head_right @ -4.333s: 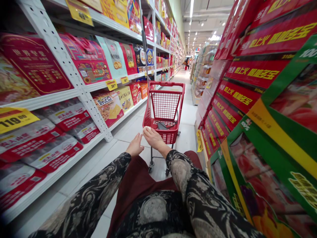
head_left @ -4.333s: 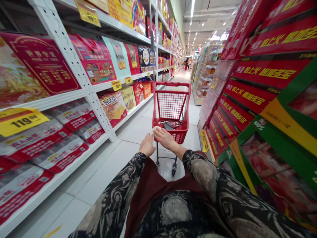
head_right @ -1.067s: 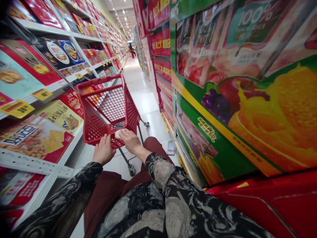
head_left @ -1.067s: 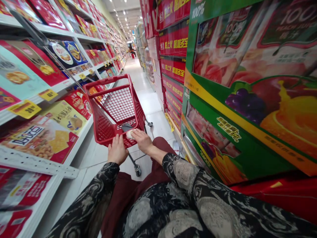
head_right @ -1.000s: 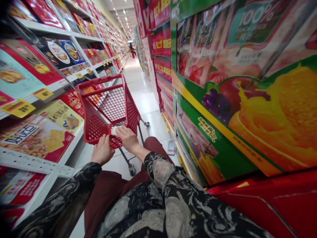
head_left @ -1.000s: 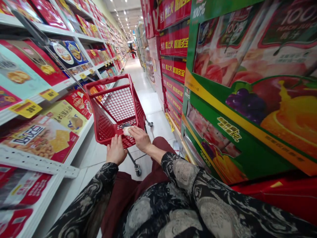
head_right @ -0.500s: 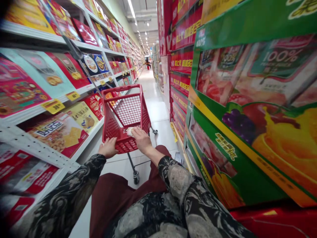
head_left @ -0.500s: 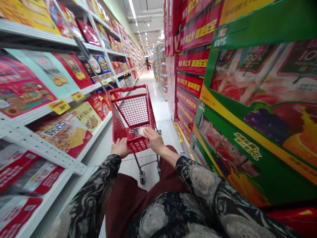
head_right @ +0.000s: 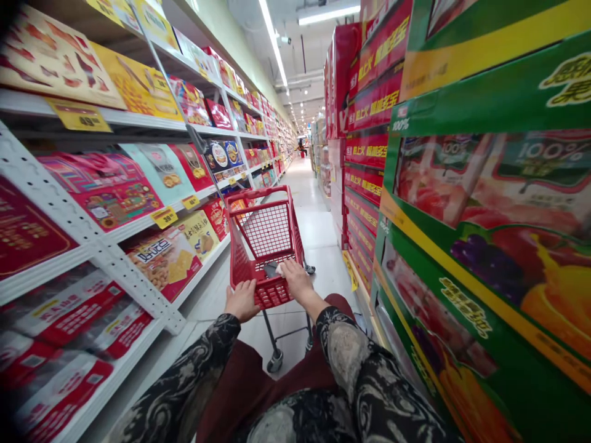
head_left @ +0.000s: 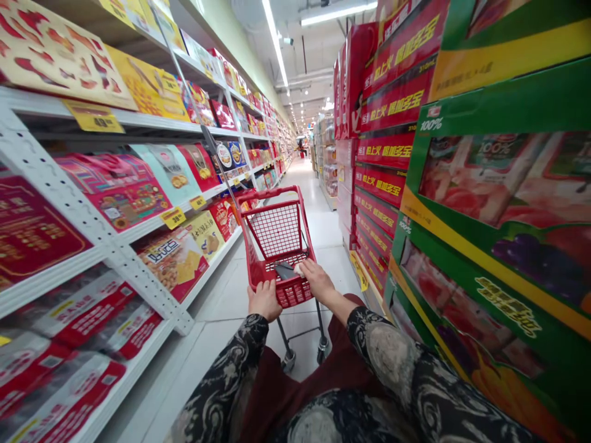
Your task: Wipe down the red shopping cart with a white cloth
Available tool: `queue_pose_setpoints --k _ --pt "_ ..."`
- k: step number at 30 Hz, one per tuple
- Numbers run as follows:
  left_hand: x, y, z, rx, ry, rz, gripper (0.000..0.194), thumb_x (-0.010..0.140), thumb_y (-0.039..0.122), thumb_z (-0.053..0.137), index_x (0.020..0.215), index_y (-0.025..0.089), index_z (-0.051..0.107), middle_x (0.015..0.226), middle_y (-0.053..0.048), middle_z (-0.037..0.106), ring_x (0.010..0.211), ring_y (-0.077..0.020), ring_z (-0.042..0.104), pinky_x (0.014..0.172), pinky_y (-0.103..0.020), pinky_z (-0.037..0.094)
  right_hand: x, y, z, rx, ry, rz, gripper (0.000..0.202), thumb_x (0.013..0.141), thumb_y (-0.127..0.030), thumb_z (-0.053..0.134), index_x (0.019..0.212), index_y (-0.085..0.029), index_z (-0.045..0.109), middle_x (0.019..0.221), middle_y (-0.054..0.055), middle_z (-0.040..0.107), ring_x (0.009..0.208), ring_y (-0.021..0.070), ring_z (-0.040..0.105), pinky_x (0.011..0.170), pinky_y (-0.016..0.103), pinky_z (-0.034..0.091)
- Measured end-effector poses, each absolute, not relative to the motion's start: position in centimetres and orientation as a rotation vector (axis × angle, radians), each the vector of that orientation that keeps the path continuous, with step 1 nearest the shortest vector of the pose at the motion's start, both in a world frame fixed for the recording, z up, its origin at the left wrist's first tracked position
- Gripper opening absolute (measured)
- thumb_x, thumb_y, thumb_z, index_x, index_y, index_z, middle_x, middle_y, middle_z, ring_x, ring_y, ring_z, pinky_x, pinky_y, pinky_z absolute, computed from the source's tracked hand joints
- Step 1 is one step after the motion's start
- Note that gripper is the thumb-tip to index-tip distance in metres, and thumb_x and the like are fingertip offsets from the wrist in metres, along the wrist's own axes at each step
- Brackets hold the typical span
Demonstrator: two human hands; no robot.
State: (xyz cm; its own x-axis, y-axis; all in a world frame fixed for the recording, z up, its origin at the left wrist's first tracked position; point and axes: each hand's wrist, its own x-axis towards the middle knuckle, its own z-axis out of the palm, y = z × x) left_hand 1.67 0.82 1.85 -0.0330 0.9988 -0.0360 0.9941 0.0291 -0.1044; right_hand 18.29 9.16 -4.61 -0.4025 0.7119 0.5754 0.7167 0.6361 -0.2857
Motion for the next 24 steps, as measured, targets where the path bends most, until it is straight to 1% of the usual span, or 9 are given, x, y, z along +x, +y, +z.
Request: queue_pose_setpoints --k 2,5,8,12,15,19,24 --pt "2.2 0.6 1.7 -2.172 -2.175 0.114 0.069 0.069 0.028 0.046 0.135 0.013 0.031 0.136 -0.017 0.043 0.126 -0.0293 0.036 0.105 -0.057 0.019 19.0 9.5 -4.4 -1.132 -2.183 -0.013 0.039 0.085 -0.006 0.045 0.122 -0.010 0.054 0.130 0.017 0.052 0.126 0.0224 0.041 0.103 0.040 0.037" --pt "3.0 0.5 1.4 -2.232 -2.118 0.061 0.074 0.067 0.026 0.049 0.137 0.012 0.029 0.142 -0.015 0.037 0.130 -0.0283 0.031 0.107 -0.055 0.018 20.4 10.1 -4.0 -1.195 -2.178 -0.027 0.040 0.085 -0.005 0.041 0.123 -0.013 0.053 0.130 0.015 0.051 0.126 0.0215 0.042 0.102 0.041 0.037" --pt "3.8 0.6 1.4 -2.333 -2.094 0.025 0.075 0.067 0.027 0.050 0.137 0.011 0.029 0.145 -0.014 0.032 0.134 -0.0258 0.027 0.109 -0.052 0.015 21.7 10.7 -3.2 -1.275 -2.172 -0.029 0.039 0.086 -0.007 0.039 0.122 -0.013 0.052 0.130 0.015 0.051 0.125 0.0216 0.041 0.100 0.040 0.037" --pt "4.4 0.8 1.8 -2.428 -2.101 -0.037 0.069 0.070 0.030 0.049 0.134 0.012 0.032 0.143 -0.013 0.036 0.133 -0.0219 0.030 0.110 -0.046 0.020 22.6 11.3 -2.2 -1.385 -2.133 0.013 0.037 0.088 -0.009 0.037 0.120 -0.013 0.053 0.128 0.015 0.052 0.123 0.0221 0.042 0.099 0.039 0.037" --pt "4.6 0.6 1.5 -2.374 -2.121 -0.047 0.066 0.071 0.027 0.048 0.134 0.014 0.033 0.144 -0.012 0.035 0.135 -0.0232 0.026 0.110 -0.050 0.017 21.8 10.7 -2.3 -1.382 -2.115 0.049 0.037 0.086 -0.007 0.038 0.118 -0.013 0.055 0.128 0.014 0.052 0.123 0.0226 0.042 0.100 0.040 0.036" --pt "4.8 0.0 0.5 -2.316 -2.066 -0.028 0.069 0.070 0.021 0.046 0.137 0.012 0.029 0.148 -0.012 0.028 0.138 -0.0250 0.017 0.110 -0.054 0.013 18.8 8.6 -3.4 -1.182 -2.155 0.099 0.041 0.084 -0.005 0.040 0.121 -0.015 0.054 0.130 0.011 0.052 0.126 0.0217 0.040 0.103 0.040 0.034" --pt "4.4 0.1 0.5 -2.366 -2.019 0.027 0.070 0.071 0.025 0.049 0.137 0.014 0.030 0.147 -0.010 0.031 0.138 -0.0264 0.019 0.109 -0.057 0.012 16.4 6.5 -4.3 -1.024 -2.159 0.159 0.043 0.084 -0.006 0.042 0.123 -0.016 0.053 0.131 0.010 0.052 0.128 0.0194 0.038 0.104 0.039 0.034"
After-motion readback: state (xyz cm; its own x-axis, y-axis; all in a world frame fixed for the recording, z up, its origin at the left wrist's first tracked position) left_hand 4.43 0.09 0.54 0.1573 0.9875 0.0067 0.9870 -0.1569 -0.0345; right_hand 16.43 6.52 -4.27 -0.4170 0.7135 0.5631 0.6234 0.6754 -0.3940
